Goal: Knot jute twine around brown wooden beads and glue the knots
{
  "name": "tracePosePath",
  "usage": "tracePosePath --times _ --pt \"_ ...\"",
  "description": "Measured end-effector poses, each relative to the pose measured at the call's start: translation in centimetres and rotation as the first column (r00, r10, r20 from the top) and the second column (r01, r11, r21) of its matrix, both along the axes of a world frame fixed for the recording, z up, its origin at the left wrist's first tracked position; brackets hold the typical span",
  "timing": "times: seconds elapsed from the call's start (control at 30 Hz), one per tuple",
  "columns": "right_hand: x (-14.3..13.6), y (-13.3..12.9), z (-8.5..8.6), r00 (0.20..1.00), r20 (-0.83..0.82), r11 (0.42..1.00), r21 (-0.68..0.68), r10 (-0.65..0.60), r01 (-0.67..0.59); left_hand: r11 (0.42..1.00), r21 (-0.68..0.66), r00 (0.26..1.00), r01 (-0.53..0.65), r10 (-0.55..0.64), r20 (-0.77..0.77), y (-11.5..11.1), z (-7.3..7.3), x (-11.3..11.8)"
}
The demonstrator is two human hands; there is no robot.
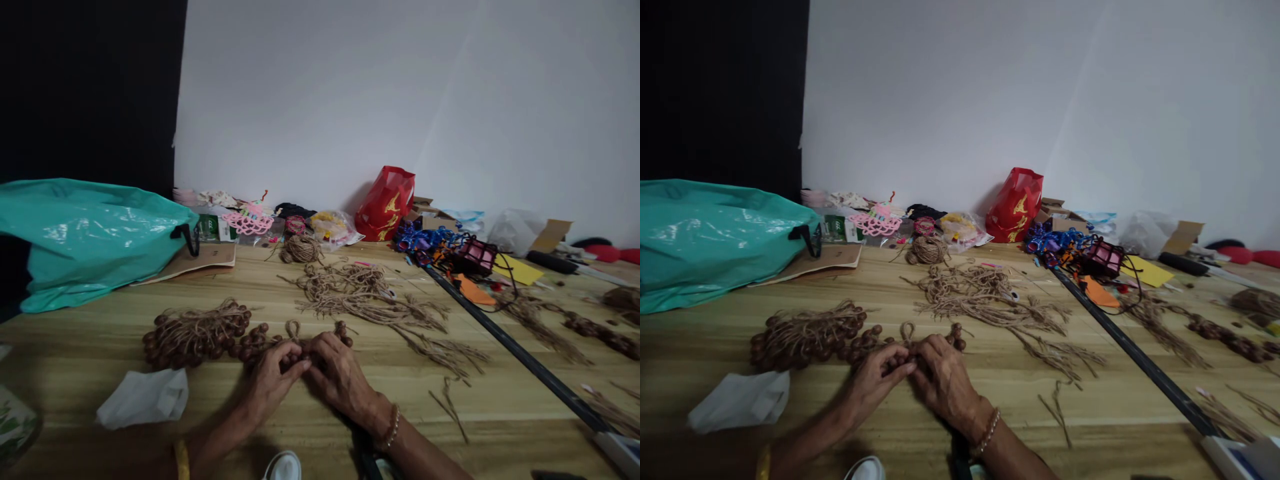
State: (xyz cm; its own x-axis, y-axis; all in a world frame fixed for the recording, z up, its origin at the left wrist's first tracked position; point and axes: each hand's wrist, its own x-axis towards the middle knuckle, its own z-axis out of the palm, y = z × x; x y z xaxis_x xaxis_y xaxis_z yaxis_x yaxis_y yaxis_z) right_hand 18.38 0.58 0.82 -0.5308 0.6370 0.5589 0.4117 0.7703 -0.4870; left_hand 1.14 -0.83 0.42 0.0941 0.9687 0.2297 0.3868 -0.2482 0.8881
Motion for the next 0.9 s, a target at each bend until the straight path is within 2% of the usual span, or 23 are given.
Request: tracePosePath --times 0.67,0.9 --pt "0.07 0.13 -0.16 1.000 -0.012 1.000 -0.006 -0.001 0.000 1.000 -0.009 0.999 0.015 -0.015 -0.034 -0.03 -0.23 -0.06" --pt "0.04 0.10 -0.05 1.000 -0.004 1.000 0.015 -0.011 0.011 1.000 -0.009 0.999 0.008 -0.008 -0.046 -0.12 0.19 -0.05"
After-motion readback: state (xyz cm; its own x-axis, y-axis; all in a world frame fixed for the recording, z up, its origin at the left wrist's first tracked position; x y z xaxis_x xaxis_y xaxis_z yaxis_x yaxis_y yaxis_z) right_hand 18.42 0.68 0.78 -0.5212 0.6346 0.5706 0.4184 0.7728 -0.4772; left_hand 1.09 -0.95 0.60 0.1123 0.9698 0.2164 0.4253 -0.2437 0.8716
